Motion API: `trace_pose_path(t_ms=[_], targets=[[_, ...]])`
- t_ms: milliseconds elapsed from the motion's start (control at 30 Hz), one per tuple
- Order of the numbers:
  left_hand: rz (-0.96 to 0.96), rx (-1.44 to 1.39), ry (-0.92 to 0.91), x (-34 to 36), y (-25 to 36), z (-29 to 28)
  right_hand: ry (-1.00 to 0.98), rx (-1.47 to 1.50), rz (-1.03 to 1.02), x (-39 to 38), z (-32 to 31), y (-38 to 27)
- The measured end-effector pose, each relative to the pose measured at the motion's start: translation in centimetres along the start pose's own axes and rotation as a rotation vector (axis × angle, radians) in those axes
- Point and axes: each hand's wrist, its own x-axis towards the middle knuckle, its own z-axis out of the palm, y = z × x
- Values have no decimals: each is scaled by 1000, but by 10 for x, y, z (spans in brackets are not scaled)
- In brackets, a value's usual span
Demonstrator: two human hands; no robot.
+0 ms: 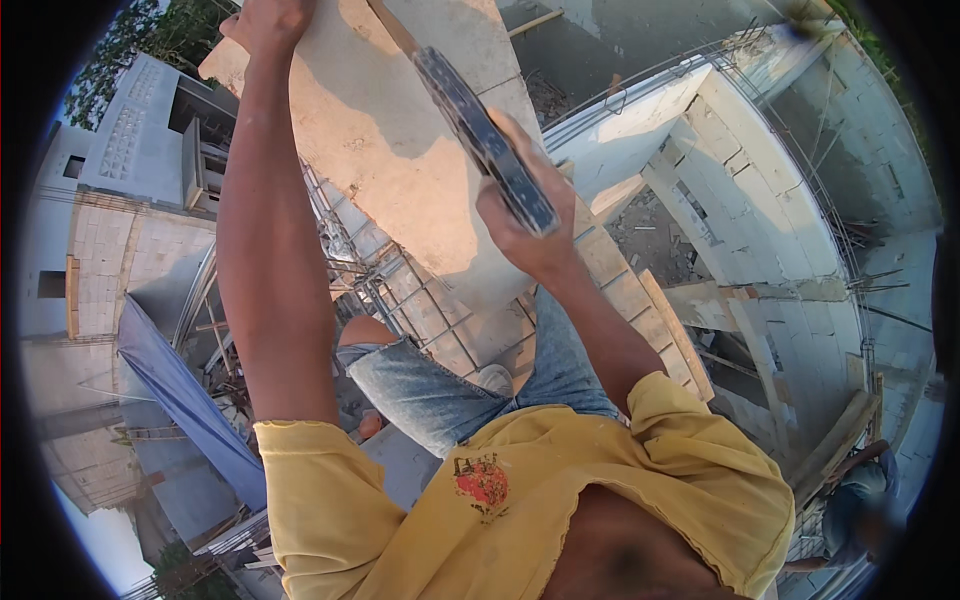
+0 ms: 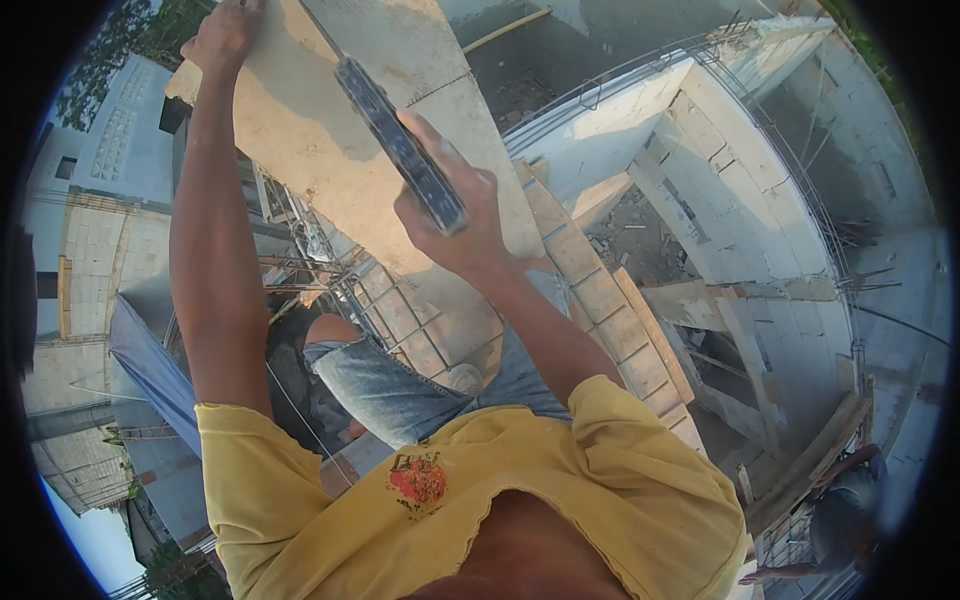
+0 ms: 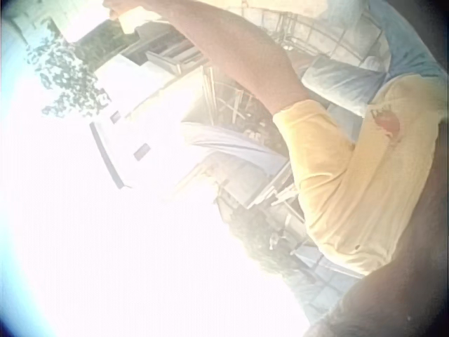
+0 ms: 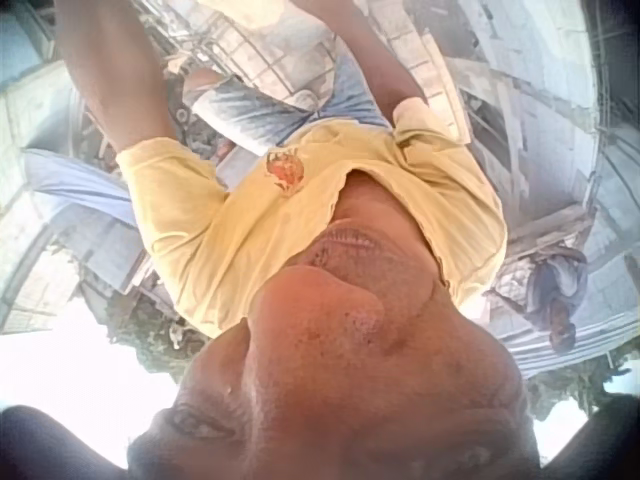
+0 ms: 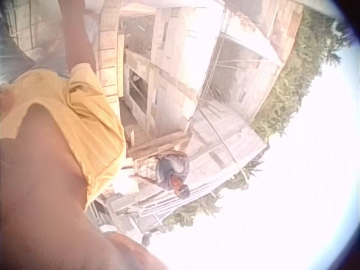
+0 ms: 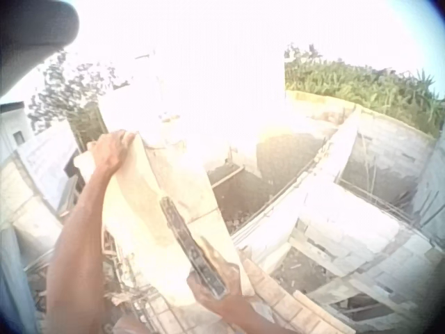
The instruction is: Installing wooden molding or support structures on top of a concrete wall using a saw and hammer.
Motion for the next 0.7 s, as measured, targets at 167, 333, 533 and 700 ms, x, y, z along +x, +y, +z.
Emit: trace_pose_path(t_ms=[167,333,533,700], targets=[[40,-48,77,15,-9,13,-133,-444,43,-160,-99,-51],[111,-40,208,-8,23,1,-27,-177,-70,-24,-31,3],[3,-18,-87,17,-33,32,0,18,27,17,8,4],[-9,113,-157,37,-60,73,-115,-468,74,-199,-117,-53]])
